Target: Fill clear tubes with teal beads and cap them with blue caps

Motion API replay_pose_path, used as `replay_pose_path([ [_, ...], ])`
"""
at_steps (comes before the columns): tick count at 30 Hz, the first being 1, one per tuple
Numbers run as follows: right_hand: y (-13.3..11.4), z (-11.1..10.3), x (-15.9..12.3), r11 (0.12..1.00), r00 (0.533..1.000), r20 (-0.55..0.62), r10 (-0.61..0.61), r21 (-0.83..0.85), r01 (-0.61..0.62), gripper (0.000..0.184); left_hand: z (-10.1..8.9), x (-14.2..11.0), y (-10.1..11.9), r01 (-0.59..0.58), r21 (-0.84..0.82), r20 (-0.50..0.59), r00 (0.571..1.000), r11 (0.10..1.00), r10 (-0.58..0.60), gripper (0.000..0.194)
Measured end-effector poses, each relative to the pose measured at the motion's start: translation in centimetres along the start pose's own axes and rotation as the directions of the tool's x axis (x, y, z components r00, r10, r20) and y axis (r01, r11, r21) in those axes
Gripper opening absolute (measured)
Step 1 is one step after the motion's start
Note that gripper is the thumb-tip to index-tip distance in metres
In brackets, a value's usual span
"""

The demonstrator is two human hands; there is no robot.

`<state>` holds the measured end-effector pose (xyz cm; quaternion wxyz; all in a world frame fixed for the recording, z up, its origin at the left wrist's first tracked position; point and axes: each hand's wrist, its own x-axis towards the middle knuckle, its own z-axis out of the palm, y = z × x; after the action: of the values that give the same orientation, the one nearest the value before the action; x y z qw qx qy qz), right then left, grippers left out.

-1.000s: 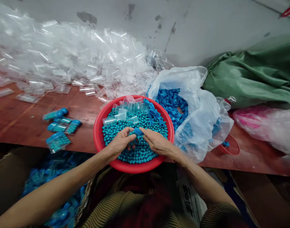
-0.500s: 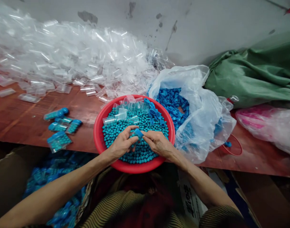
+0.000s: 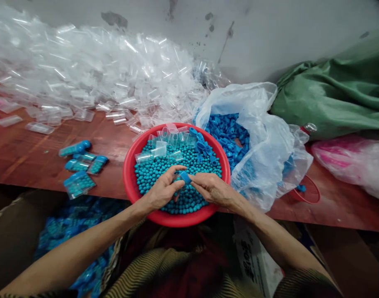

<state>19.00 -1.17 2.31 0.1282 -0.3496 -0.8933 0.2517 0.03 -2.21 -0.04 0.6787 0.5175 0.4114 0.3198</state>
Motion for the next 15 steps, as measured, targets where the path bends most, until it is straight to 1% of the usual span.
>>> replay_pose_path([
  [4, -0.5, -0.3, -0.4, 0.998, 0.999, -0.008, -0.051, -0.045, 0.050, 0.023, 0.1, -0.3, -0.1, -0.047, 0.061, -0.012, 0.999, 0.997, 0.048, 0.031],
  [7, -0.7, 0.1, -0.3, 0.995, 0.997, -0.020, -0.068, -0.069, 0.067, 0.024, 0.0, -0.3, -0.3, -0.033, 0.058, 0.006, 0.999, 0.998, 0.033, 0.024],
  [9, -0.6, 0.6, -0.2, 0.998, 0.997, -0.055, -0.054, -0.044, 0.052, 0.025, -0.1, -0.3, -0.3, -0.035, 0.053, -0.011, 0.999, 0.998, 0.035, 0.024],
  [11, -0.3, 1.0, -0.2, 0.998, 0.994, -0.110, 0.001, 0.060, 0.006, 0.025, -0.2, -0.2, -0.2, -0.054, 0.047, -0.051, 0.997, 0.997, 0.056, 0.025],
  [13, 0.2, 1.1, -0.2, 0.965, 0.989, -0.115, 0.092, 0.255, -0.060, 0.025, -0.4, -0.1, 0.0, -0.054, 0.031, -0.076, 0.995, 0.998, 0.056, 0.027],
  [14, 0.5, 1.0, -0.2, 0.920, 0.986, -0.086, 0.146, 0.377, -0.104, 0.027, -0.5, 0.0, 0.1, -0.046, 0.018, -0.077, 0.996, 0.999, 0.047, 0.029],
  [15, 0.8, 0.8, -0.2, 0.854, 0.979, -0.049, 0.199, 0.499, -0.149, 0.030, -0.5, 0.0, 0.2, -0.035, 0.006, -0.071, 0.997, 0.999, 0.035, 0.030],
])
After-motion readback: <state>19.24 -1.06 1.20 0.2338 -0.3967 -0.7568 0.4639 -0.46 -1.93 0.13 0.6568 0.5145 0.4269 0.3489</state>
